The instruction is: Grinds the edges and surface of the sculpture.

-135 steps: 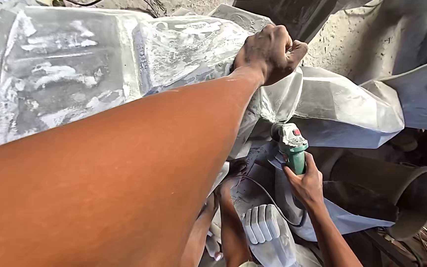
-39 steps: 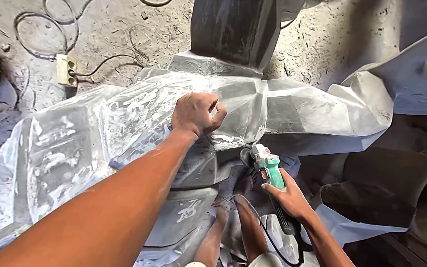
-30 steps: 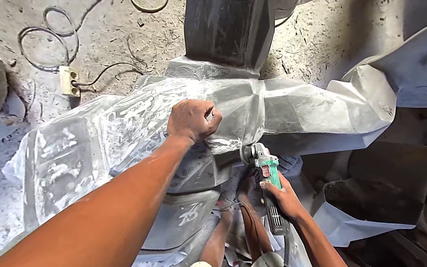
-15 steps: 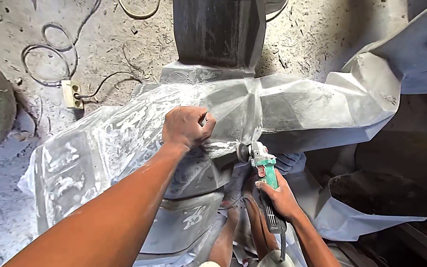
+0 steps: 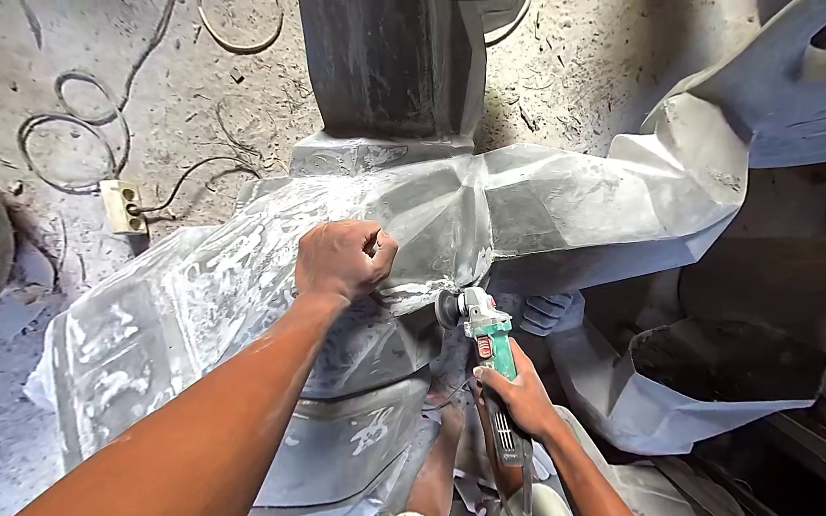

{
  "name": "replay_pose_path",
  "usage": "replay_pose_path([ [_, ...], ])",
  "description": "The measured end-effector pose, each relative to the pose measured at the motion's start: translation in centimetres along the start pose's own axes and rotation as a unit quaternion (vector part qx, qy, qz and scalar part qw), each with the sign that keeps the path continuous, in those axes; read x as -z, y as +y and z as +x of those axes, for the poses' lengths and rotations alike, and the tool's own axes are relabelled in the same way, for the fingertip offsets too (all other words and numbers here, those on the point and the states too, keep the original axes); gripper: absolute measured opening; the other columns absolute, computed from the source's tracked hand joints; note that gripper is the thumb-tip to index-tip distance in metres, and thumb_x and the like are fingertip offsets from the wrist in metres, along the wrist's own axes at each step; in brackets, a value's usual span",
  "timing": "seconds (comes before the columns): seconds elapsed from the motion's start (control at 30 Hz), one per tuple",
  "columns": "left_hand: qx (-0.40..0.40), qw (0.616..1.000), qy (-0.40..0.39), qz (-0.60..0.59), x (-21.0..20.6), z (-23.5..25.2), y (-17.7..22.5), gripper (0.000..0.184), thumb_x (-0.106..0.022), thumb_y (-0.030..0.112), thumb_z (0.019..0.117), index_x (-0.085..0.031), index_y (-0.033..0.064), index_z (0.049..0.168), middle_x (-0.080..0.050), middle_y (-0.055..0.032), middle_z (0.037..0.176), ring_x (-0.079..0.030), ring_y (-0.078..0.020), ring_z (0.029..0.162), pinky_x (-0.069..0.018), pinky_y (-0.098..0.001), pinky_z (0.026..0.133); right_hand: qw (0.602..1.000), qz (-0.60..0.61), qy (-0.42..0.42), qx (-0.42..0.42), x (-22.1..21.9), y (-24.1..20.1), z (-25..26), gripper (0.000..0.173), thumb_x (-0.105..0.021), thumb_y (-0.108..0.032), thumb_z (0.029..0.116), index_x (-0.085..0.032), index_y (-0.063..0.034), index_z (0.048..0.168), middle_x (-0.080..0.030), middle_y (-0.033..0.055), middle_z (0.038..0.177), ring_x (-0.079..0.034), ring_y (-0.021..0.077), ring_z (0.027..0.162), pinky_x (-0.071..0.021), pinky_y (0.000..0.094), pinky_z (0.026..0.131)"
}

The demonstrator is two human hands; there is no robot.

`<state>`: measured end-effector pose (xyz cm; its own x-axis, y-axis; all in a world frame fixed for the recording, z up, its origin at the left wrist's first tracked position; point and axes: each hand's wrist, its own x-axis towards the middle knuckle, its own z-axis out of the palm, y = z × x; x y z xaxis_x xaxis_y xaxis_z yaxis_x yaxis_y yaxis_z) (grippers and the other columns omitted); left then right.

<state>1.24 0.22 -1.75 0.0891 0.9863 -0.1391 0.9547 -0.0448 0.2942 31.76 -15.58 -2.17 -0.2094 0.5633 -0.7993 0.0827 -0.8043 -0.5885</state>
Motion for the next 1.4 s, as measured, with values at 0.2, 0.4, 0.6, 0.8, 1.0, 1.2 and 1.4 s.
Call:
replay_pose_path([
  [0.2,-0.005,1.000,0.006,0.008,-0.2,0.0,-0.2,0.045,-0.037,0.036,0.0981,-0.044,0.0114,0.062,-0.050,-0.0094,0.057,-0.057,-0.0297,0.057,-0.0380,-0.0500,0.053,0.994,-0.102,0.016,0.019,-1.2,0.1,-0.2,0.065,-0.080,-0.044,0.0833,-0.055,-0.0108,0.133,-0.071,0.0034,0.104,-0.072,0.0122,0.091,-0.0632,0.0341,0.081],
  [0.4,-0.006,1.000,0.008,0.006,-0.1,0.0,0.0,0.045,-0.036,0.036,0.0983,-0.046,0.0110,0.062,-0.052,-0.0098,0.058,-0.059,-0.0302,0.058,-0.0385,-0.0505,0.053,0.974,-0.220,0.027,0.047,-2.7,-0.2,-1.5,0.070,-0.077,-0.051,0.0839,-0.053,-0.0118,0.137,-0.072,-0.0005,0.102,-0.071,0.0070,0.092,-0.0611,0.0322,0.083],
  [0.6,0.000,1.000,0.011,0.006,-0.1,0.0,-0.1,0.045,-0.036,0.035,0.0985,-0.046,0.0117,0.062,-0.051,-0.0093,0.058,-0.058,-0.0289,0.058,-0.0379,-0.0499,0.053,0.971,-0.227,0.069,0.037,-3.4,0.2,-1.3,0.070,-0.076,-0.051,0.0840,-0.052,-0.0123,0.137,-0.072,-0.0015,0.099,-0.071,0.0066,0.089,-0.0616,0.0315,0.081],
  [0.8,-0.003,1.000,0.021,0.001,-0.2,0.0,0.1,0.044,-0.035,0.033,0.0988,-0.045,0.0109,0.061,-0.051,-0.0099,0.057,-0.058,-0.0295,0.057,-0.0371,-0.0498,0.052,0.967,-0.231,0.049,0.092,-6.4,0.7,-2.9,0.071,-0.078,-0.047,0.0814,-0.055,-0.0100,0.137,-0.073,-0.0011,0.100,-0.071,0.0079,0.090,-0.0624,0.0355,0.081],
  [1.0,-0.001,1.000,0.011,0.019,-0.3,-0.1,0.0,0.045,-0.035,0.034,0.0992,-0.045,0.0109,0.062,-0.052,-0.0103,0.058,-0.059,-0.0305,0.059,-0.0380,-0.0504,0.053,0.986,-0.124,0.110,0.018,-4.8,2.1,-1.0,0.077,-0.078,-0.050,0.0831,-0.050,-0.0058,0.140,-0.071,0.0037,0.106,-0.071,0.0094,0.094,-0.0616,0.0331,0.085],
  [1.2,-0.003,1.000,0.008,0.016,-0.2,0.0,0.1,0.044,-0.036,0.033,0.0991,-0.047,0.0096,0.063,-0.055,-0.0122,0.061,-0.062,-0.0330,0.062,-0.0398,-0.0526,0.054,0.977,-0.181,0.110,-0.012,-2.9,1.1,-0.5,0.074,-0.076,-0.053,0.0825,-0.052,-0.0110,0.138,-0.071,0.0022,0.103,-0.070,0.0097,0.092,-0.0604,0.0333,0.083],
  [1.4,-0.005,1.000,0.010,0.019,-0.2,-0.1,0.1,0.045,-0.035,0.033,0.0989,-0.047,0.0096,0.063,-0.054,-0.0124,0.060,-0.061,-0.0326,0.061,-0.0388,-0.0520,0.053,0.972,-0.210,0.095,0.034,-4.5,1.6,-1.5,0.074,-0.077,-0.054,0.0822,-0.053,-0.0111,0.138,-0.072,-0.0007,0.101,-0.071,0.0069,0.092,-0.0614,0.0327,0.083],
])
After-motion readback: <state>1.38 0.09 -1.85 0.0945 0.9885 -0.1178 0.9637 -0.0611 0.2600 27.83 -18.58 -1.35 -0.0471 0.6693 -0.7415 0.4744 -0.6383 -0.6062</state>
